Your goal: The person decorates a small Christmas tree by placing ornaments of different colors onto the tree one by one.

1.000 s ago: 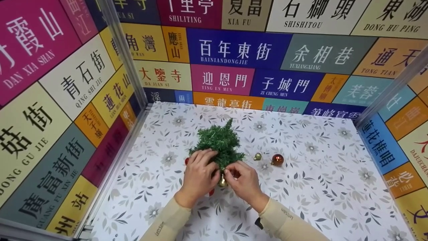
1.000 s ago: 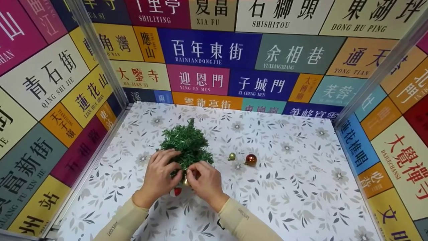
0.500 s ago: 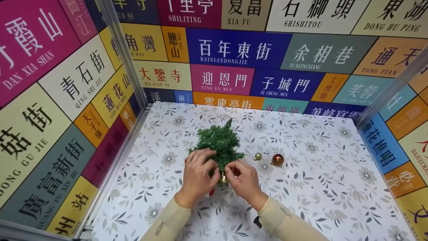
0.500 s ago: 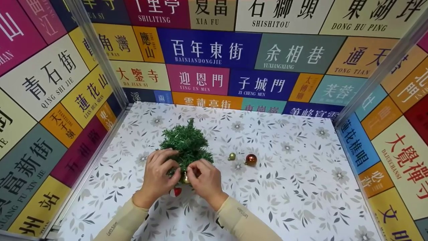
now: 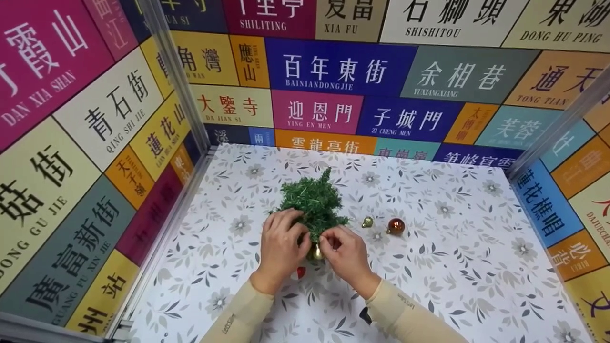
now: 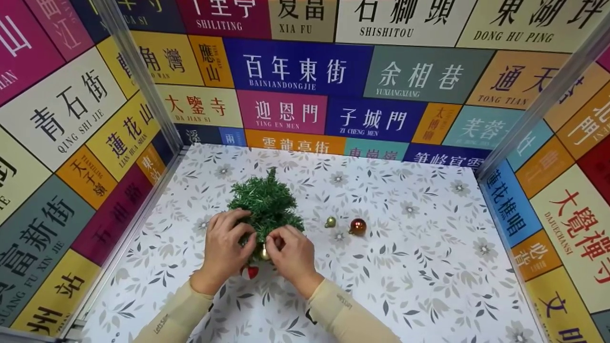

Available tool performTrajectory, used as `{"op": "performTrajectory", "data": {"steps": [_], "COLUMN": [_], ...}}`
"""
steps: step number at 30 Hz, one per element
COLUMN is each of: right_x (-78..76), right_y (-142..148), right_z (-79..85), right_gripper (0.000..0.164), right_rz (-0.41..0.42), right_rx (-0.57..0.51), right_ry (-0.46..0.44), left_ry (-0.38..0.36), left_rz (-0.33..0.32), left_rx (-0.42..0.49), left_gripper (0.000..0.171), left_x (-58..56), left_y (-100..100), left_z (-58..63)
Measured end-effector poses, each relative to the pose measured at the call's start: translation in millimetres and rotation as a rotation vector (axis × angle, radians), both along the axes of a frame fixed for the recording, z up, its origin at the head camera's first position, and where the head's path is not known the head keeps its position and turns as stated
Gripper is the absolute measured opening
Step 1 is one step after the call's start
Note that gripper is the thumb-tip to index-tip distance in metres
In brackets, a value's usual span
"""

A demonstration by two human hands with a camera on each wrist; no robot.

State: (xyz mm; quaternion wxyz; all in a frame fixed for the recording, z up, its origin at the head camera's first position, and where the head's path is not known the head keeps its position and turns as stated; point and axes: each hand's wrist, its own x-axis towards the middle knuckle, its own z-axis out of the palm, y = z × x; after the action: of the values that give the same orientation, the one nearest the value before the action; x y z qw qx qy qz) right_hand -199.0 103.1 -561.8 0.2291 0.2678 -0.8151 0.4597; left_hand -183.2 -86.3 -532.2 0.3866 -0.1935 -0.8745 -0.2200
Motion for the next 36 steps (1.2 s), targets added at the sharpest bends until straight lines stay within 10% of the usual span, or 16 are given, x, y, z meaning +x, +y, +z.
{"op": "performTrajectory", "data": {"steps": [17, 36], "right_x": [7.8, 3.5], "right_y": [-0.9, 7.1], "right_z": [0.5, -0.6], "right_gripper": [0.016, 0.013], "right_rz": [0.021, 0.069], "right_rx": [0.142, -0.009], "right_ry": [-0.022, 0.005], "left_ry": [0.000, 0.001], "left_rz": [-0.088, -0.095], "left_rx": [-0.095, -0.083], "left_gripper": [0.011, 0.009], "left_x": [4.4, 4.1], "left_y": [-5.5, -5.8], "left_z": [-1.2, 0.6]}}
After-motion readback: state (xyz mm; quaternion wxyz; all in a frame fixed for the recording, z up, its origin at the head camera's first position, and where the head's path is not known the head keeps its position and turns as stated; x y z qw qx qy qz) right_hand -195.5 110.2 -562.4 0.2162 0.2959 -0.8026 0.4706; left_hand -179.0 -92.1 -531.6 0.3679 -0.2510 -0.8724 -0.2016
